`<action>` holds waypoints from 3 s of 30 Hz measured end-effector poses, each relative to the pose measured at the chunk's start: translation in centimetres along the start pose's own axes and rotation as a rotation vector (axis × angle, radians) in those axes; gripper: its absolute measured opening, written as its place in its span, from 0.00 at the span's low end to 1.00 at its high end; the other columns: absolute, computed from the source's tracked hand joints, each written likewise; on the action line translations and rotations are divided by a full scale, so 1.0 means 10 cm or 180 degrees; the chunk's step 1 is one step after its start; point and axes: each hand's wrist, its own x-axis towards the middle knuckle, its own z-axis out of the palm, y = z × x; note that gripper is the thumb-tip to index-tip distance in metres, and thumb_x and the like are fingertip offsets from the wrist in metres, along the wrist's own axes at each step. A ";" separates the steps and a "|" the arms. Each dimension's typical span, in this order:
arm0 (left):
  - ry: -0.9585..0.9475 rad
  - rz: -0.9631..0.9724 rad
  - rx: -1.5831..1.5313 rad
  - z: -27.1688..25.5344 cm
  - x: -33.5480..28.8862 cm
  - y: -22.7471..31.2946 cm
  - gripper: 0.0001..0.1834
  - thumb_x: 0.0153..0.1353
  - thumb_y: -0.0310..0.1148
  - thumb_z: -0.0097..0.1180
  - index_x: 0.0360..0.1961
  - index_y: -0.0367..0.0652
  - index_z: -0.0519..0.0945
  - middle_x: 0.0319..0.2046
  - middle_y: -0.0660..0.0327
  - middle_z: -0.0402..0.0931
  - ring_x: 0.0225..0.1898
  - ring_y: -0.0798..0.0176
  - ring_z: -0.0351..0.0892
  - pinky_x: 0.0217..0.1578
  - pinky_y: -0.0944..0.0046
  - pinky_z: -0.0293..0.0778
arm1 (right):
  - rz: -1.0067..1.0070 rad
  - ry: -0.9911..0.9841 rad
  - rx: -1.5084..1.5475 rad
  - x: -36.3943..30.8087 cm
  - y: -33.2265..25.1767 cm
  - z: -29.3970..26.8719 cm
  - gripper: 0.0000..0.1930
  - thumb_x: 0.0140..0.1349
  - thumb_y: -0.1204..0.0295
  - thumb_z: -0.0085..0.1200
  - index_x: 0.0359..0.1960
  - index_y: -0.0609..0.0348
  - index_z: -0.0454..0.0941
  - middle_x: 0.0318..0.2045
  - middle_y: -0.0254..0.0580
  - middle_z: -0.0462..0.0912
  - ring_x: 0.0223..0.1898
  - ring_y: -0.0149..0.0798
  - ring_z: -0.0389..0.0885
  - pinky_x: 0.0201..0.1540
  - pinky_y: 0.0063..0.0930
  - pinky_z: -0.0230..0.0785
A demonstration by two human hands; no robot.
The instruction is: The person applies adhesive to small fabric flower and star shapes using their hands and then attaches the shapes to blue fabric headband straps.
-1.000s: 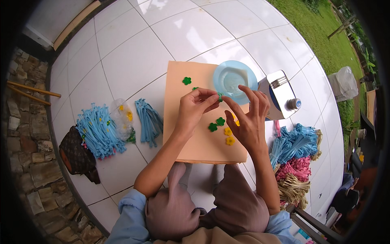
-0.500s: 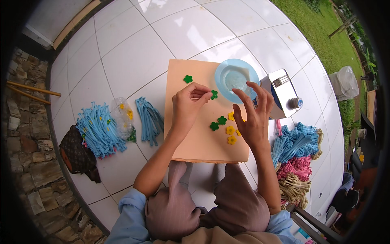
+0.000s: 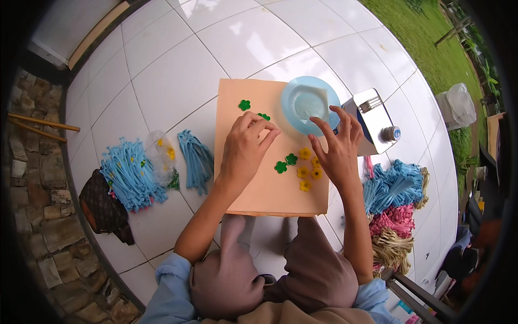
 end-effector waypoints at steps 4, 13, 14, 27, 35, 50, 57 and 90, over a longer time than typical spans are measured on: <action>-0.1045 0.0232 -0.0089 0.02 -0.19 0.10 0.10 0.47 0.32 0.63 0.31 0.43 0.77 0.29 0.63 0.72 0.35 0.61 0.74 0.37 0.62 0.71 | -0.0008 -0.0099 -0.0031 -0.01 0.01 0.07 0.15 0.51 0.60 0.58 0.41 0.46 0.77 0.55 0.41 0.61 0.57 0.47 0.55 0.58 0.49 0.44; -0.1157 -0.0138 -0.0158 -0.05 -0.14 0.07 0.11 0.47 0.31 0.63 0.31 0.41 0.75 0.30 0.62 0.72 0.35 0.62 0.73 0.37 0.62 0.71 | 0.0020 -0.0136 -0.0036 -0.04 0.03 0.12 0.17 0.52 0.60 0.59 0.44 0.46 0.76 0.54 0.41 0.62 0.56 0.47 0.56 0.58 0.49 0.45; -0.1036 -0.0257 -0.0093 -0.11 -0.07 0.03 0.11 0.48 0.30 0.62 0.31 0.41 0.74 0.31 0.61 0.71 0.36 0.60 0.72 0.39 0.61 0.71 | 0.0011 -0.0139 -0.0018 -0.02 0.01 0.10 0.17 0.52 0.60 0.59 0.44 0.46 0.76 0.54 0.41 0.62 0.56 0.47 0.56 0.58 0.49 0.45; -0.0707 0.0853 0.0502 -0.30 0.39 -0.54 0.16 0.43 0.31 0.63 0.37 0.48 0.77 0.30 0.65 0.69 0.38 0.61 0.67 0.44 0.62 0.68 | -0.0886 -0.0281 0.0633 0.56 -0.42 0.38 0.27 0.46 0.73 0.59 0.51 0.53 0.64 0.38 0.32 0.77 0.50 0.40 0.65 0.59 0.49 0.45; -0.0490 0.0969 0.0543 -0.25 0.39 -0.63 0.10 0.42 0.32 0.64 0.29 0.48 0.79 0.29 0.68 0.69 0.37 0.62 0.68 0.42 0.63 0.69 | -0.0920 -0.0477 0.0460 0.61 -0.51 0.46 0.28 0.46 0.73 0.58 0.52 0.52 0.63 0.34 0.30 0.78 0.49 0.37 0.66 0.59 0.52 0.42; -0.0360 0.0701 0.0234 -0.38 0.13 -0.31 0.13 0.43 0.33 0.65 0.31 0.46 0.76 0.29 0.66 0.70 0.36 0.63 0.70 0.38 0.62 0.69 | -0.0263 -0.0067 0.0763 0.56 -0.39 -0.04 0.25 0.49 0.73 0.58 0.51 0.51 0.66 0.39 0.31 0.76 0.50 0.41 0.65 0.59 0.44 0.49; -0.1321 0.0669 0.0091 -0.14 -0.19 -0.03 0.13 0.45 0.35 0.64 0.29 0.45 0.74 0.29 0.66 0.70 0.35 0.63 0.71 0.39 0.63 0.70 | -0.0111 -0.0316 0.0213 0.19 0.02 -0.10 0.19 0.48 0.59 0.60 0.41 0.51 0.75 0.48 0.38 0.69 0.53 0.49 0.61 0.57 0.49 0.49; -0.0798 -0.1775 -0.3591 -0.19 0.03 -0.02 0.07 0.57 0.25 0.55 0.36 0.33 0.76 0.32 0.57 0.77 0.34 0.67 0.79 0.41 0.68 0.78 | -0.0794 0.0493 0.0226 0.09 -0.45 -0.17 0.17 0.41 0.68 0.63 0.38 0.42 0.79 0.52 0.34 0.68 0.51 0.40 0.63 0.58 0.52 0.50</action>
